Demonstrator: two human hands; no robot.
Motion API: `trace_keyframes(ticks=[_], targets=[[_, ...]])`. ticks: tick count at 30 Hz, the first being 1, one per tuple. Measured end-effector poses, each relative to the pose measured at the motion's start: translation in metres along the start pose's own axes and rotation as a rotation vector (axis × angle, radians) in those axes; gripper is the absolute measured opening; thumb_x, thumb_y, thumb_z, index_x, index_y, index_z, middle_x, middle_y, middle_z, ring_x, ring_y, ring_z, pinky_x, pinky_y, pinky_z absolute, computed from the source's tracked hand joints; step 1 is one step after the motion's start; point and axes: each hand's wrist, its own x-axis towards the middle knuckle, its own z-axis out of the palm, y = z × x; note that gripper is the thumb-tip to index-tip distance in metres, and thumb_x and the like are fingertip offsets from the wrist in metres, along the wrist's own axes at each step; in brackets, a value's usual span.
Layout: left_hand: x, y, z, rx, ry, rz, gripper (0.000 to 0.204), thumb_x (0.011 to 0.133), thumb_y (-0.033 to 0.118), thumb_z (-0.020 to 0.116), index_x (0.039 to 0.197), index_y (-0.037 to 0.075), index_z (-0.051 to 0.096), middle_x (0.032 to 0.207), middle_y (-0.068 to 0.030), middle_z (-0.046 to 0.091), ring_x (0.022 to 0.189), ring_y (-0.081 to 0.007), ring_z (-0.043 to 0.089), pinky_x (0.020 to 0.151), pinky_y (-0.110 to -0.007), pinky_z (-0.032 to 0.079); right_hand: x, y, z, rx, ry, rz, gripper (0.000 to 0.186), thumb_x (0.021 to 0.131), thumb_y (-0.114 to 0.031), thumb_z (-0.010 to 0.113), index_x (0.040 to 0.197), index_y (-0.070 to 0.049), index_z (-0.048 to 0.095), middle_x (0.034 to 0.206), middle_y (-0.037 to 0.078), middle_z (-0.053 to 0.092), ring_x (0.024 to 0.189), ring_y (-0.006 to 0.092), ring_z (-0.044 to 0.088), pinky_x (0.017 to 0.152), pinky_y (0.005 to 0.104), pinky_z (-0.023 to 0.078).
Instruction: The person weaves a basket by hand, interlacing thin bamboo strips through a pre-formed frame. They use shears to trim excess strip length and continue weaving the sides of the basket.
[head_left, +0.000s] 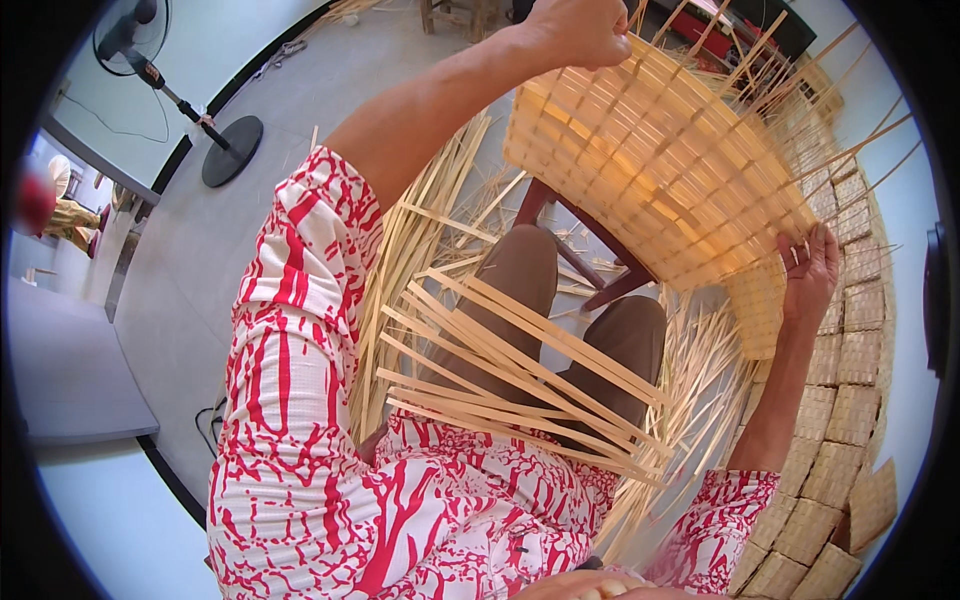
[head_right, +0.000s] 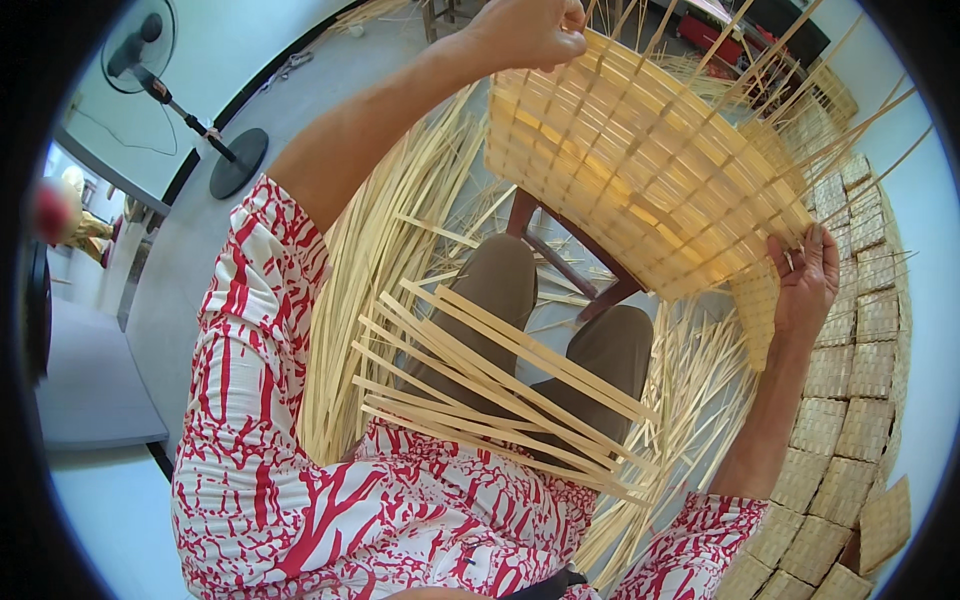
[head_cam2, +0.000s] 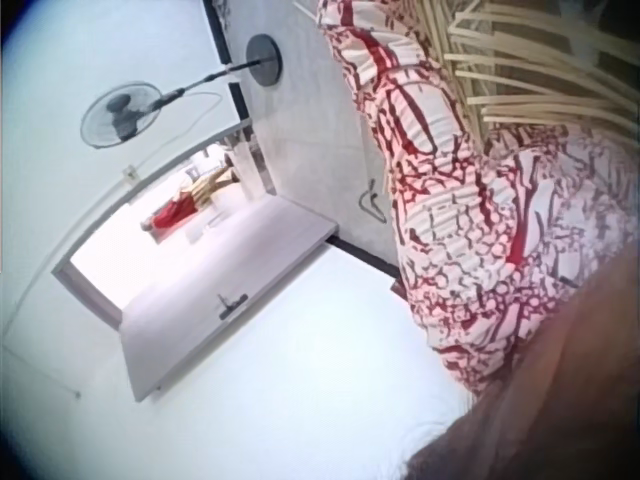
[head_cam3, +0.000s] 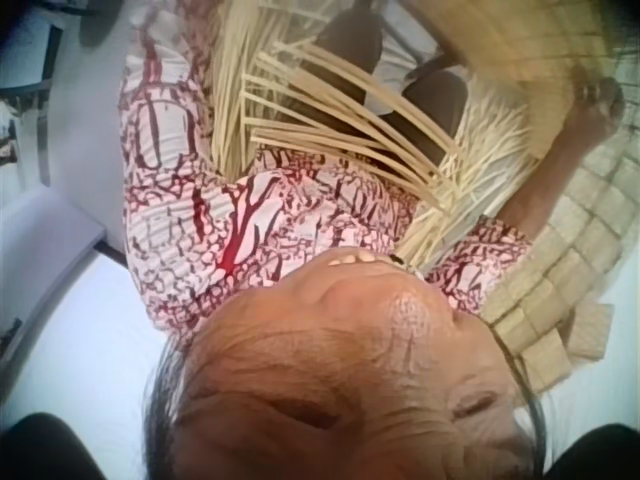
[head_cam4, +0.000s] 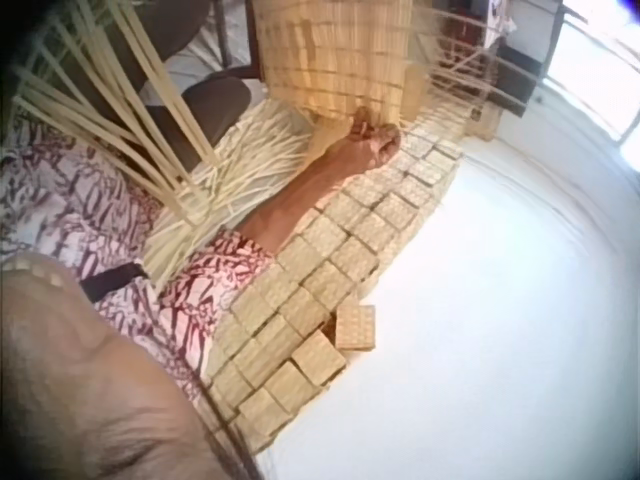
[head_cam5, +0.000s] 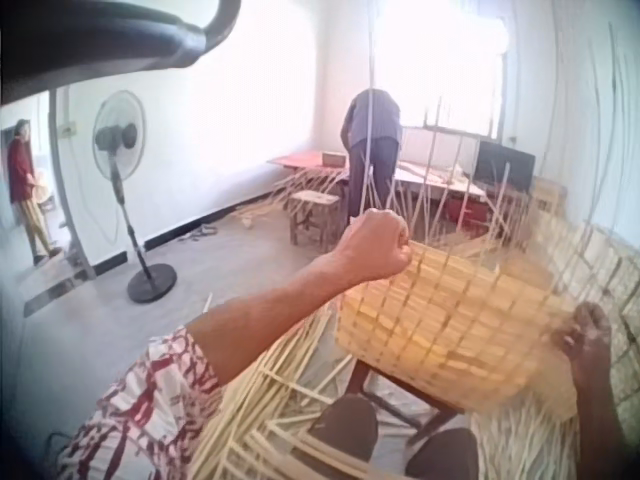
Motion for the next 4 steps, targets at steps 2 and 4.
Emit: trace_keyframes(ticks=[2, 4], targets=[[0.005, 0.003, 0.001, 0.078, -0.072, -0.010, 0.017, 0.070, 0.018, 0.061, 0.067, 0.005, 0.071, 0.073, -0.0220, 0.067, 0.077, -0.0407, 0.068, 0.073, -0.048, 0.056, -0.002, 0.002, -0.001, -0.006, -0.011, -0.005, 0.019, 0.100, -0.017, 0.059, 0.115, -0.006, 0.060, 0.111, 0.006, 0.065, 0.093, 0.0208, 0.068, 0.081, 0.0351, 0.061], [0.009, 0.000, 0.003, 0.122, -0.120, 0.035, 0.018, 0.070, 0.019, 0.062, 0.072, 0.005, 0.072, 0.073, -0.0221, 0.067, 0.077, -0.0401, 0.069, 0.075, -0.048, 0.056, 0.003, 0.005, -0.009, 0.006, -0.042, -0.011, 0.019, 0.100, -0.017, 0.058, 0.117, -0.007, 0.060, 0.114, 0.006, 0.065, 0.098, 0.0216, 0.068, 0.080, 0.0343, 0.061]])
